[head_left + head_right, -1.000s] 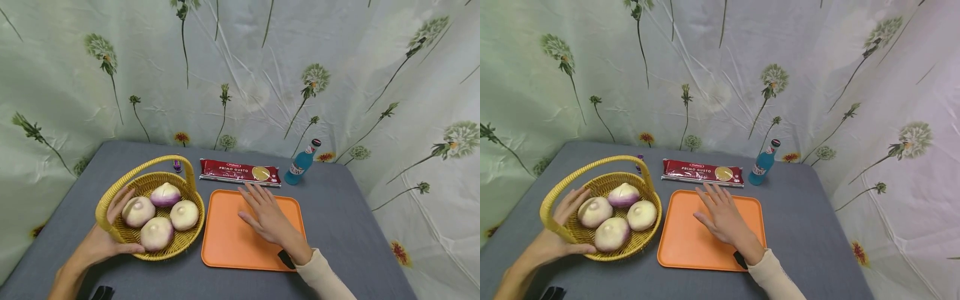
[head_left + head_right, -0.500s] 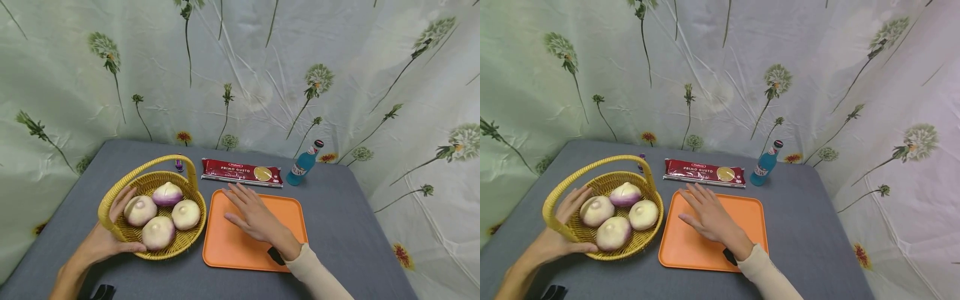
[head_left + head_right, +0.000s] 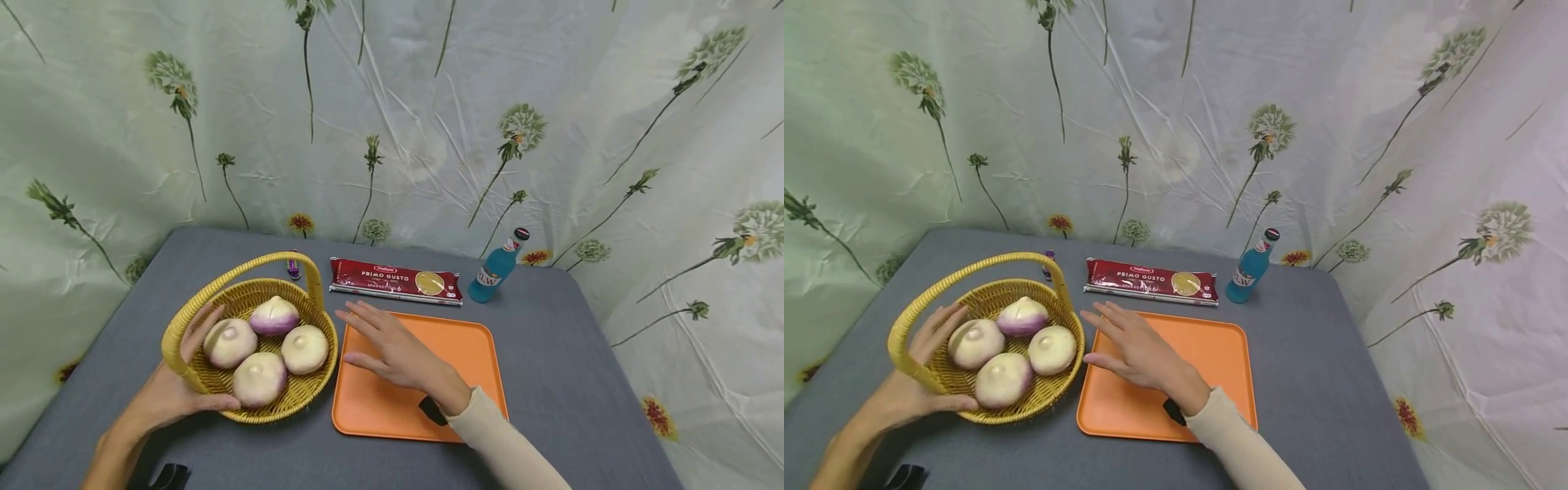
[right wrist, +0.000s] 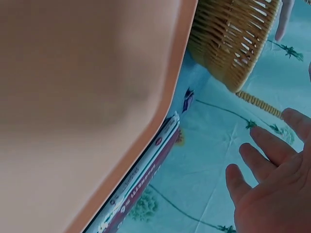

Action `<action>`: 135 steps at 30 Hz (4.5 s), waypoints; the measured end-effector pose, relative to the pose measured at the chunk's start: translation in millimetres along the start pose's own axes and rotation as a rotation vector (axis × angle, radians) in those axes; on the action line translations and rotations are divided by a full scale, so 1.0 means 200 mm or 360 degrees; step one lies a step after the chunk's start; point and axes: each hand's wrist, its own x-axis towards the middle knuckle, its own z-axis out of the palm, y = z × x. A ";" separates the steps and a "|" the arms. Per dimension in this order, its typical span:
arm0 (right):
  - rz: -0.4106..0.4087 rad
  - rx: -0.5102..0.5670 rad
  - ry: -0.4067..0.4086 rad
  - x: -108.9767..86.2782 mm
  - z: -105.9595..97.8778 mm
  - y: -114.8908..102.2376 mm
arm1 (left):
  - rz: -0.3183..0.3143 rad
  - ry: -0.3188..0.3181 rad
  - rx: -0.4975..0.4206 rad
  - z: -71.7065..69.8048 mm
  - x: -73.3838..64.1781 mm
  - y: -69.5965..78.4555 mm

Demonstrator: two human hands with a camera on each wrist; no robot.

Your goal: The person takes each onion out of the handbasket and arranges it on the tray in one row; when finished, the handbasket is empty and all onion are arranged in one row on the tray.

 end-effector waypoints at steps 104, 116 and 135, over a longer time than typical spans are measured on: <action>-0.0354 0.0040 0.0047 0.34 0.15 -0.11 | -0.0030 0.0029 0.0023 0.00 -0.01 0.02; -0.0303 0.0208 0.0107 0.28 0.11 -0.13 | -0.0001 0.0024 0.0002 0.00 -0.01 0.02; -0.0213 0.0333 0.0229 0.16 0.02 -0.13 | 0.0011 0.0044 0.0030 0.01 -0.01 0.01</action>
